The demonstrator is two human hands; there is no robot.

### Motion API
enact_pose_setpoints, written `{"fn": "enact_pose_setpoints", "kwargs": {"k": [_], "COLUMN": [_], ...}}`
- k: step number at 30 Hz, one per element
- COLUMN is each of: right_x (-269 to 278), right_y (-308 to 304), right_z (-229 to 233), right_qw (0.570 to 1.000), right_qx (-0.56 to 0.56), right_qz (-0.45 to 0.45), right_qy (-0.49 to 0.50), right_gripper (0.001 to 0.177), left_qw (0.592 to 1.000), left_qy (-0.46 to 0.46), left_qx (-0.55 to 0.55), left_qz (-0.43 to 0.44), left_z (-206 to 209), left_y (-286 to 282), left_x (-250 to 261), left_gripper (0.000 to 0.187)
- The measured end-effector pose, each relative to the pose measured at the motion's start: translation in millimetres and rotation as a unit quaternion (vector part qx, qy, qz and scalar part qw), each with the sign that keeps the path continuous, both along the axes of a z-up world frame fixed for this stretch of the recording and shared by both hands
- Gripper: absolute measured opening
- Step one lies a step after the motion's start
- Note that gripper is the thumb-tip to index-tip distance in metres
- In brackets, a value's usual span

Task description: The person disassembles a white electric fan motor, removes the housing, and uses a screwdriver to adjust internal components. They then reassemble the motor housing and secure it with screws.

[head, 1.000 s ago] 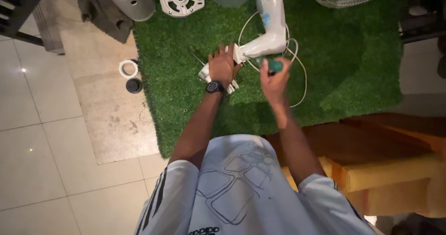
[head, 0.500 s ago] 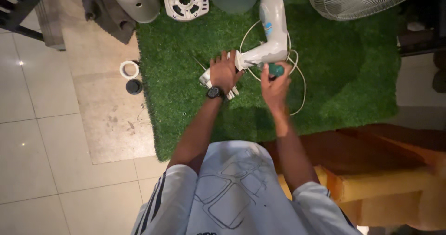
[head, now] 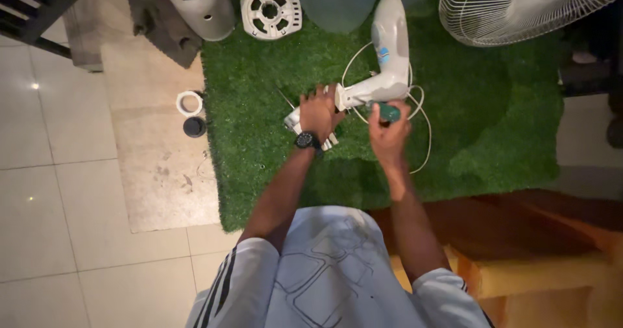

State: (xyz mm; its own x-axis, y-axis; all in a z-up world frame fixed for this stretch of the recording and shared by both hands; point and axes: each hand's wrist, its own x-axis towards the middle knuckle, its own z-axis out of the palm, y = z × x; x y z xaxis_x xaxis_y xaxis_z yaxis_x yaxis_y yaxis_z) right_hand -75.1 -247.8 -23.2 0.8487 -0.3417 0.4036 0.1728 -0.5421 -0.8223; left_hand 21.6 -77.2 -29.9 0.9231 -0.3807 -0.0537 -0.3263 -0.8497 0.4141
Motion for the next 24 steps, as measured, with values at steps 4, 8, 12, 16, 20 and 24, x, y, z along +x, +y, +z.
{"fn": "enact_pose_setpoints", "kwargs": {"k": [4, 8, 12, 16, 20, 24], "right_x": [-10.6, -0.7, -8.8, -19.4, -21.0, -0.8], "right_y": [-4.3, 14.9, 8.0, 0.2, 7.4, 25.6], "right_z": [-2.0, -21.4, -24.4, -18.0, -16.0, -28.7], "right_qw": [0.993, 0.996, 0.995, 0.994, 0.992, 0.995], "right_qx": [-0.022, -0.038, 0.010, -0.006, -0.073, -0.095], "right_qz": [-0.066, -0.073, -0.069, -0.074, -0.106, -0.041], "right_qy": [-0.098, -0.029, 0.075, -0.077, 0.013, 0.002], "right_gripper": [0.032, 0.033, 0.036, 0.034, 0.027, 0.035], "left_qw": [1.000, 1.000, 1.000, 0.999, 0.999, 0.999], "left_qy": [-0.021, 0.006, -0.011, -0.030, -0.014, -0.003], "left_qx": [0.014, -0.021, -0.018, -0.022, -0.030, -0.033], "left_qz": [-0.002, 0.002, 0.006, 0.006, 0.011, 0.001], "left_z": [-1.4, 0.5, -4.7, -6.0, -4.2, -0.4], "left_y": [-2.3, 1.3, 0.0, 0.4, 0.3, 3.0], "left_x": [-3.8, -0.5, -6.2, -4.1, -2.7, -4.0], "left_gripper": [0.086, 0.083, 0.081, 0.079, 0.077, 0.080]}}
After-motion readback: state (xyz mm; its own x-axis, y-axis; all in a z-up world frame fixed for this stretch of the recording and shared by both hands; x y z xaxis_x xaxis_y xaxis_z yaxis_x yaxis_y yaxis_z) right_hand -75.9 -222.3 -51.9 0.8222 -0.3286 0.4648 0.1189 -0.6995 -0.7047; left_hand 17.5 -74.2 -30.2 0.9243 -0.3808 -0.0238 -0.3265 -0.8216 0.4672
